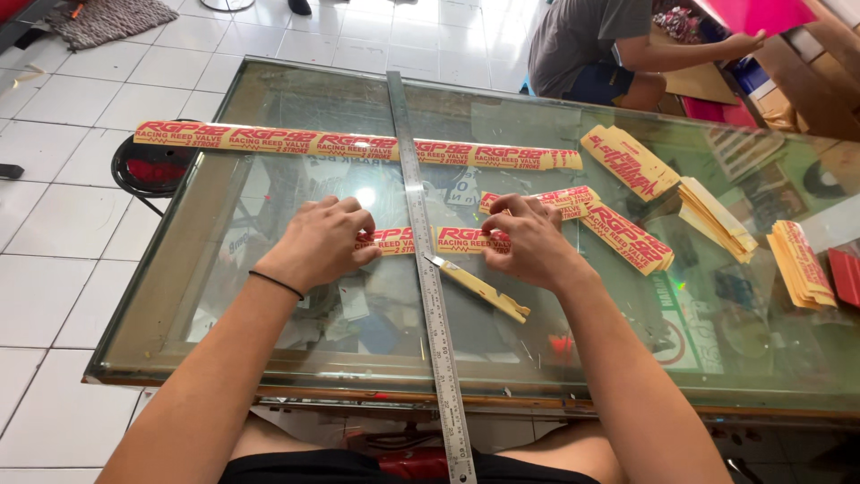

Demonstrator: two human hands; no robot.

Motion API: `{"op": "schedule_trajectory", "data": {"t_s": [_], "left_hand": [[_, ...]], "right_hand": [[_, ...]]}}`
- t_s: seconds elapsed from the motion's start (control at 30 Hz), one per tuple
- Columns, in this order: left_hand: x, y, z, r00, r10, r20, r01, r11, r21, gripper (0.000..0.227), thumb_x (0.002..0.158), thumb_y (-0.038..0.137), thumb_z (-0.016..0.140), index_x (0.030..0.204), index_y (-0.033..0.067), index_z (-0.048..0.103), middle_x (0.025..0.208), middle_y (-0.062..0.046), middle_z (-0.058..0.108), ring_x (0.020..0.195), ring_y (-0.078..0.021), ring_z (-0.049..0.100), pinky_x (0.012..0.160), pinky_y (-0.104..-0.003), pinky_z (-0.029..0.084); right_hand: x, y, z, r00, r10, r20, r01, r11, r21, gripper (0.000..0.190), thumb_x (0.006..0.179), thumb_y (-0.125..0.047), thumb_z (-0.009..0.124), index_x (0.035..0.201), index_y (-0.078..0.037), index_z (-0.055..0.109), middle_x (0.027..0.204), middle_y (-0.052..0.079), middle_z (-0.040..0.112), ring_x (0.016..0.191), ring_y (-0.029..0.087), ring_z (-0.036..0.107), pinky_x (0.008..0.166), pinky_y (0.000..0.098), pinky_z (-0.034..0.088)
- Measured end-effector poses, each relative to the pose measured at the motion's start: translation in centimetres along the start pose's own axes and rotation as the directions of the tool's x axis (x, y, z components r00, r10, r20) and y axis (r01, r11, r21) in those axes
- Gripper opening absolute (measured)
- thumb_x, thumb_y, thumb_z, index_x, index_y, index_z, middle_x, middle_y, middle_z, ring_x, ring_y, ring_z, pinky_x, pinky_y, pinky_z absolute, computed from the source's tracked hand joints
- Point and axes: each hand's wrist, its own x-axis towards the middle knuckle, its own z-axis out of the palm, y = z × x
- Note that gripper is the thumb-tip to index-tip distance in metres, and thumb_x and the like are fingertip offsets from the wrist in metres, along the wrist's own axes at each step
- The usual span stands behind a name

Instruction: The person uses a metal ruler and a utility knife to measure and cut long strips of yellow stickers with red text into smaller rectangular pieces on a glass table. The cut pieces are stacked on the right side of the table.

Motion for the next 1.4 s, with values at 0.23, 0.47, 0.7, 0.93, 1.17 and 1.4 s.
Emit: {"op": "schedule_trajectory", "data": {"t_s": [0.23, 0.47, 0.7, 0.93, 1.17, 1.4], "left_hand": [[-1.1, -0.1, 1.0, 0.997, -0.009, -0.075, 0.004, 0.997, -0.075, 0.026, 0.081, 0.047, 0.064, 0.087, 0.0221, 0.069, 0.096, -0.001, 0.065, 0.101, -0.0252, 0.065, 0.081, -0.042, 0.055], [-2.9, 1.3, -0.5, 0.990, -0.135, 0.035, 0.140, 0.955, -0.262, 0.032, 0.077, 0.045, 0.068, 0.098, 0.0212, 0.063, 0.096, -0.003, 0.063, 0.099, -0.0276, 0.067, 0.081, -0.044, 0.056], [-2.8, 2.1, -2.7, 0.950, -0.236, 0.203, 0.292, 0.902, -0.317, 0.053, 0.082, 0.048, 0.069, 0.121, 0.0127, 0.066, 0.102, -0.008, 0.066, 0.106, -0.0310, 0.069, 0.090, -0.047, 0.056], [-1.7, 2.2, -1.2, 0.952, -0.263, 0.155, 0.295, 0.923, -0.245, 0.038, 0.083, 0.048, 0.067, 0.099, 0.0131, 0.070, 0.099, -0.009, 0.062, 0.107, -0.0335, 0.066, 0.090, -0.047, 0.054], [-1.6, 2.9, -2.3, 0.972, -0.194, 0.134, 0.232, 0.892, -0.387, 0.027, 0.082, 0.029, 0.069, 0.103, 0.0152, 0.061, 0.099, -0.010, 0.069, 0.105, -0.0359, 0.069, 0.087, -0.052, 0.055], [0.9, 4.3, -3.7, 0.992, -0.128, -0.019, 0.096, 0.821, -0.563, 0.033, 0.086, 0.021, 0.076, 0.117, 0.0106, 0.071, 0.095, -0.015, 0.078, 0.098, -0.0349, 0.074, 0.089, -0.045, 0.055]], "right_hand": [[0.2, 1.4, 1.9, 0.997, 0.000, -0.075, 0.006, 0.997, 0.071, 0.031, 0.069, -0.045, 0.082, 0.093, -0.027, 0.077, 0.116, -0.003, 0.064, 0.123, 0.022, 0.058, 0.108, 0.0485, 0.034], [-1.2, 0.5, 0.0, 0.998, -0.018, -0.054, 0.026, 0.987, 0.157, 0.032, 0.077, -0.034, 0.079, 0.104, -0.019, 0.070, 0.102, 0.004, 0.072, 0.109, 0.021, 0.067, 0.102, 0.0387, 0.037], [-2.0, -0.6, -1.9, 0.993, -0.070, -0.098, 0.091, 0.970, 0.225, 0.042, 0.093, -0.013, 0.069, 0.134, -0.017, 0.062, 0.098, 0.006, 0.073, 0.099, 0.022, 0.068, 0.097, 0.0389, 0.042], [-2.1, -0.8, -1.2, 0.985, -0.104, -0.140, 0.135, 0.963, 0.234, 0.041, 0.093, -0.011, 0.066, 0.134, -0.016, 0.063, 0.096, 0.006, 0.072, 0.093, 0.020, 0.068, 0.094, 0.0380, 0.044], [-1.4, -0.4, 0.3, 0.976, -0.119, -0.180, 0.169, 0.940, 0.297, 0.035, 0.092, -0.011, 0.069, 0.126, -0.013, 0.066, 0.097, 0.006, 0.071, 0.096, 0.022, 0.069, 0.091, 0.0373, 0.046], [-1.9, -1.4, -0.7, 0.904, -0.208, -0.373, 0.347, 0.867, 0.358, 0.042, 0.084, -0.005, 0.069, 0.123, -0.018, 0.072, 0.090, 0.004, 0.066, 0.087, 0.022, 0.064, 0.089, 0.0368, 0.046]]}}
